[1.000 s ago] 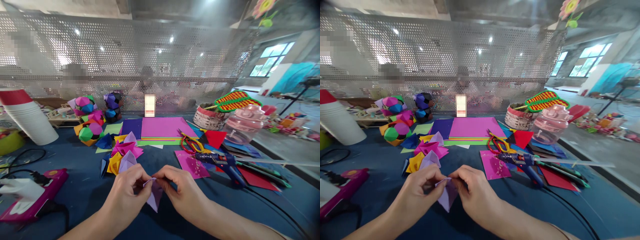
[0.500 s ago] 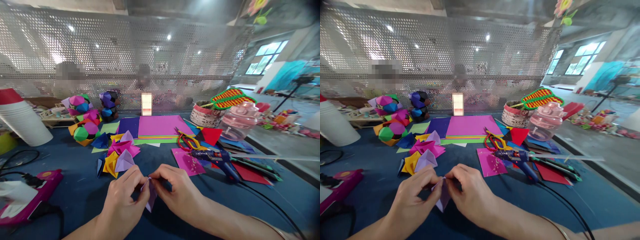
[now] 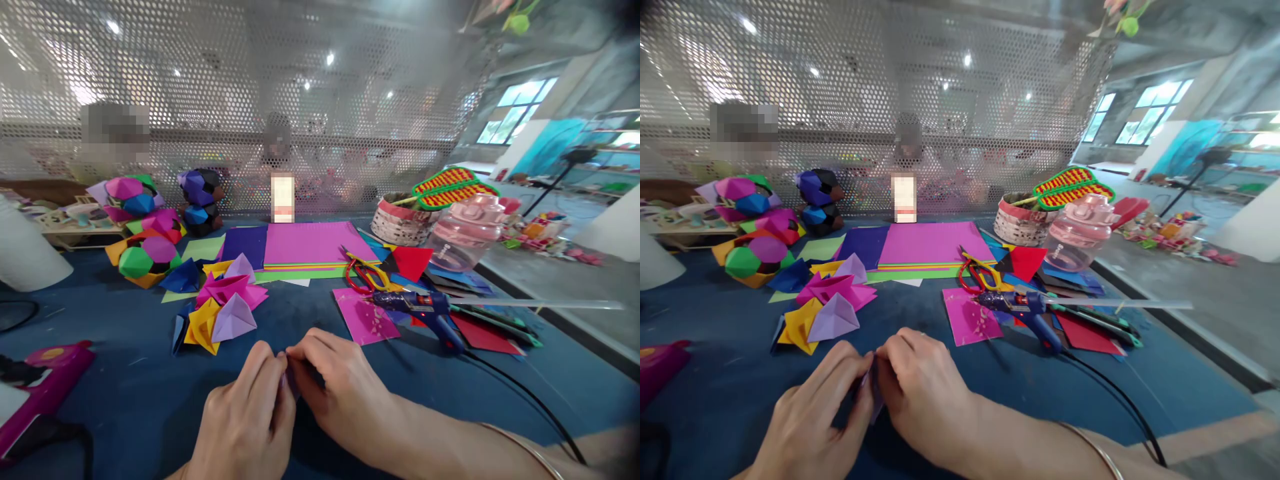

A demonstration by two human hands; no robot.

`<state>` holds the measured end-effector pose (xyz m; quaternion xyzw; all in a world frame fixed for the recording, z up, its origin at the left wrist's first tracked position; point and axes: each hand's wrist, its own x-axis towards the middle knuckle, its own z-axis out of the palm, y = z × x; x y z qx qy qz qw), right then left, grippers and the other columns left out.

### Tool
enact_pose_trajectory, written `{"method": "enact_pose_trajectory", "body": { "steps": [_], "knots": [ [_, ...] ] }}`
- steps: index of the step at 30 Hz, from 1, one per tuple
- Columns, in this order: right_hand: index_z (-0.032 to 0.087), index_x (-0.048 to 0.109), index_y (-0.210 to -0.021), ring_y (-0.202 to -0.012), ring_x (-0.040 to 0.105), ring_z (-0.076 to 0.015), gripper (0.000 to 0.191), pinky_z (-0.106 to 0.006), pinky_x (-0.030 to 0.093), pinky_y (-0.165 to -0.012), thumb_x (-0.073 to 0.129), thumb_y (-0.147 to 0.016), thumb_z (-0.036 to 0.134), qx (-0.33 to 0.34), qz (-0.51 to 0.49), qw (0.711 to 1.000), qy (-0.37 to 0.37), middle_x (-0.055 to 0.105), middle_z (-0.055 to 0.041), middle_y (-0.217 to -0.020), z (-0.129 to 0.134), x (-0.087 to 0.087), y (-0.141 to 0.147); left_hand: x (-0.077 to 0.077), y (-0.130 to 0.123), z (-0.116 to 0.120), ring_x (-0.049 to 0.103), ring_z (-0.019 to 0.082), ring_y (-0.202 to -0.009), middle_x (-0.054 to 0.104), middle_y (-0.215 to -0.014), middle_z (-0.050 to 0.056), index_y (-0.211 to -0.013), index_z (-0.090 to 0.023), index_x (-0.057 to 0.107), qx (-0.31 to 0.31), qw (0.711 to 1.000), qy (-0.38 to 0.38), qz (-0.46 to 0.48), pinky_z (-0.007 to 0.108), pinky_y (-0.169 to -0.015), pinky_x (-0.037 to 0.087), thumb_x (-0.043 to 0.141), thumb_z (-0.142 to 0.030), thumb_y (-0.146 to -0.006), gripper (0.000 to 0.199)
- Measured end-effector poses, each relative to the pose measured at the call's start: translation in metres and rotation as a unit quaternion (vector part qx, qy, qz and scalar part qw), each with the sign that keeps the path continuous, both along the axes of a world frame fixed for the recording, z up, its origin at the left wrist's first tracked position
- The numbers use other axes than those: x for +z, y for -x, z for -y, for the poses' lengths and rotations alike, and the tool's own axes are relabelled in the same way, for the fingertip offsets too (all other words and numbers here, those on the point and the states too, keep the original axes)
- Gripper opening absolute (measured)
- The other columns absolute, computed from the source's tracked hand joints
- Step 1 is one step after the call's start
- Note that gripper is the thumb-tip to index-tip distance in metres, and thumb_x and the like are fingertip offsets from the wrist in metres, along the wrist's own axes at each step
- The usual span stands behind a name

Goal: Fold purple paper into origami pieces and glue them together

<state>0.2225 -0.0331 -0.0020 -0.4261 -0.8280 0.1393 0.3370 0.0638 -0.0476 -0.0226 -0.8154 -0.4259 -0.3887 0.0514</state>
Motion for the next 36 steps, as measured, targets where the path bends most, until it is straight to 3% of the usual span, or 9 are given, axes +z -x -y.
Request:
{"method": "enact_pose_trajectory", "body": {
  "steps": [6, 10, 14, 17, 21, 25, 32, 36],
  "knots": [
    [0.013, 0.060, -0.081, -0.068, 0.054, -0.0189, 0.022, -0.030, 0.042, -0.060, 0.041, -0.092, 0.011, 0.004, 0.067, 0.996, -0.053, 0.059, -0.0087, -0.075, 0.001, -0.005, 0.004, -0.002, 0.000, -0.003, 0.058, 0.013, -0.054, 0.056, -0.077, 0.002, -0.084, -0.021, 0.051, -0.003, 1.000, 0.029, 0.005, 0.021, -0.040, 0.039, 0.041, -0.007, -0.085, 0.017],
    [0.015, 0.061, -0.086, -0.071, 0.058, -0.0151, 0.014, -0.026, 0.044, -0.062, 0.048, -0.090, 0.011, 0.010, -0.018, 0.999, 0.049, 0.062, -0.0046, -0.080, -0.008, -0.005, 0.001, 0.007, 0.009, -0.016, 0.053, 0.011, -0.052, 0.052, -0.068, -0.001, -0.072, -0.020, 0.051, -0.025, 0.986, 0.157, 0.059, 0.020, -0.046, 0.041, 0.044, -0.016, -0.088, 0.018],
    [0.019, 0.062, -0.094, -0.071, 0.061, -0.0124, 0.011, -0.023, 0.045, -0.062, 0.051, -0.094, 0.022, 0.023, -0.126, 0.976, 0.179, 0.065, -0.0007, -0.080, -0.019, 0.000, -0.005, 0.016, 0.017, -0.032, 0.056, 0.011, -0.054, 0.058, -0.065, -0.001, -0.079, -0.020, 0.060, -0.047, 0.919, 0.343, 0.188, 0.020, -0.047, 0.040, 0.052, -0.028, -0.088, 0.014],
    [0.019, 0.060, -0.099, -0.073, 0.063, -0.0135, 0.014, -0.024, 0.047, -0.061, 0.053, -0.094, 0.030, 0.018, -0.155, 0.963, 0.219, 0.067, -0.0014, -0.083, -0.022, 0.001, -0.009, 0.018, 0.021, -0.041, 0.060, 0.014, -0.061, 0.064, -0.070, 0.001, -0.084, -0.019, 0.063, -0.042, 0.870, 0.410, 0.272, 0.019, -0.047, 0.039, 0.056, -0.035, -0.087, 0.018],
    [0.019, 0.061, -0.095, -0.070, 0.063, -0.0140, 0.013, -0.024, 0.047, -0.060, 0.054, -0.093, 0.030, -0.003, -0.153, 0.960, 0.236, 0.067, -0.0012, -0.077, -0.025, -0.004, -0.011, 0.018, 0.022, -0.045, 0.061, 0.015, -0.064, 0.063, -0.070, 0.001, -0.085, -0.018, 0.063, -0.053, 0.850, 0.432, 0.296, 0.020, -0.052, 0.042, 0.057, -0.036, -0.087, 0.019],
    [0.018, 0.062, -0.091, -0.069, 0.063, -0.0139, 0.013, -0.024, 0.048, -0.060, 0.055, -0.092, 0.030, -0.011, -0.170, 0.957, 0.235, 0.067, -0.0008, -0.074, -0.029, -0.008, -0.012, 0.017, 0.019, -0.044, 0.060, 0.013, -0.062, 0.062, -0.074, 0.000, -0.093, -0.019, 0.059, -0.086, 0.864, 0.418, 0.268, 0.022, -0.055, 0.045, 0.057, -0.034, -0.087, 0.016],
    [0.019, 0.062, -0.093, -0.070, 0.064, -0.0146, 0.015, -0.025, 0.048, -0.062, 0.054, -0.092, 0.032, -0.021, -0.176, 0.957, 0.228, 0.066, -0.0003, -0.075, -0.029, -0.008, -0.012, 0.019, 0.016, -0.042, 0.065, 0.017, -0.086, 0.063, -0.107, 0.004, -0.110, -0.023, 0.055, -0.096, 0.882, 0.387, 0.252, 0.025, -0.070, 0.052, 0.058, -0.029, -0.086, 0.025],
    [0.021, 0.062, -0.091, -0.068, 0.063, -0.0147, 0.014, -0.025, 0.047, -0.061, 0.055, -0.092, 0.032, -0.017, -0.162, 0.962, 0.220, 0.067, 0.0002, -0.074, -0.027, -0.006, -0.011, 0.024, 0.016, -0.046, 0.063, 0.014, -0.075, 0.065, -0.090, 0.001, -0.100, -0.019, 0.061, -0.117, 0.855, 0.430, 0.267, 0.023, -0.065, 0.049, 0.056, -0.023, -0.084, 0.017]
  ]
}}
